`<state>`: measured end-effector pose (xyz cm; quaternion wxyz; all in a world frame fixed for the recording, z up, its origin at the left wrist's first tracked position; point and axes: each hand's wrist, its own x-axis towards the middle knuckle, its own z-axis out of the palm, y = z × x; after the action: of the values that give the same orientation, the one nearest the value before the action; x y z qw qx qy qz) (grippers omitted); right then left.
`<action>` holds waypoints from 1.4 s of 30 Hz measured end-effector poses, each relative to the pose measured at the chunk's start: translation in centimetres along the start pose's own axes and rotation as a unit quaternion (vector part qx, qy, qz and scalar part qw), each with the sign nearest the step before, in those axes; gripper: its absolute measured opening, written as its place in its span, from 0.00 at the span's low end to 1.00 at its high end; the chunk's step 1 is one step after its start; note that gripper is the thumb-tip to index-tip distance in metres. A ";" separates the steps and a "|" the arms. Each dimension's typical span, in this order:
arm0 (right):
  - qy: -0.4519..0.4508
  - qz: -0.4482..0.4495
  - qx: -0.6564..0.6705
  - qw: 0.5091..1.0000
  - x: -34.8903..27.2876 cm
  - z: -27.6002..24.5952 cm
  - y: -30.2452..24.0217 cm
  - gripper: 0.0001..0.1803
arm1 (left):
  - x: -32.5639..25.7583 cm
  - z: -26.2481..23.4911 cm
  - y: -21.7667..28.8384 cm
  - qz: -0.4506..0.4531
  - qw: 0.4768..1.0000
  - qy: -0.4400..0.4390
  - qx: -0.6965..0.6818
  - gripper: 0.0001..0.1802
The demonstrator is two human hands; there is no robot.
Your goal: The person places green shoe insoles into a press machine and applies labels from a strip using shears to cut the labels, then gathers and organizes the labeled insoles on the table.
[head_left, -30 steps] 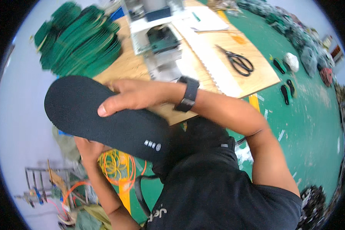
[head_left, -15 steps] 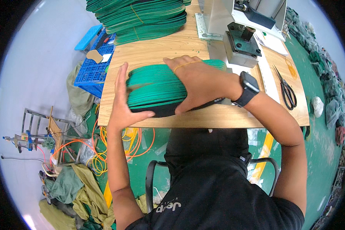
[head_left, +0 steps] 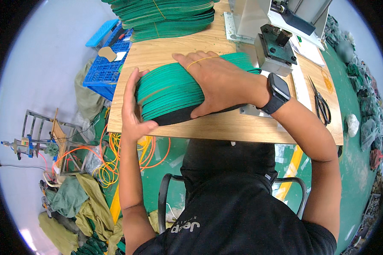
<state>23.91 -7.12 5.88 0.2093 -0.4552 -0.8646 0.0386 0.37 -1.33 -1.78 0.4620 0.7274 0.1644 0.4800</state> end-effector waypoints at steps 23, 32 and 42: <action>-0.115 -0.178 0.486 0.848 -8.4 -1.4 -10.7 0.60 | -1.5 6.9 5.4 -0.012 0.892 -0.335 -0.303 0.08; 0.062 -0.051 0.356 0.931 -14.7 -4.5 -10.3 0.54 | 5.0 7.2 8.2 -0.011 0.941 -0.126 -0.314 0.05; 0.286 0.324 0.151 0.889 -23.0 -6.4 -8.8 0.46 | 6.3 13.2 15.2 -0.036 0.957 -0.275 -0.082 0.05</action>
<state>31.13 -31.45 6.44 0.4894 -0.6644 -0.5556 0.1021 11.53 -11.71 12.82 0.5647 0.7844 0.0172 0.2560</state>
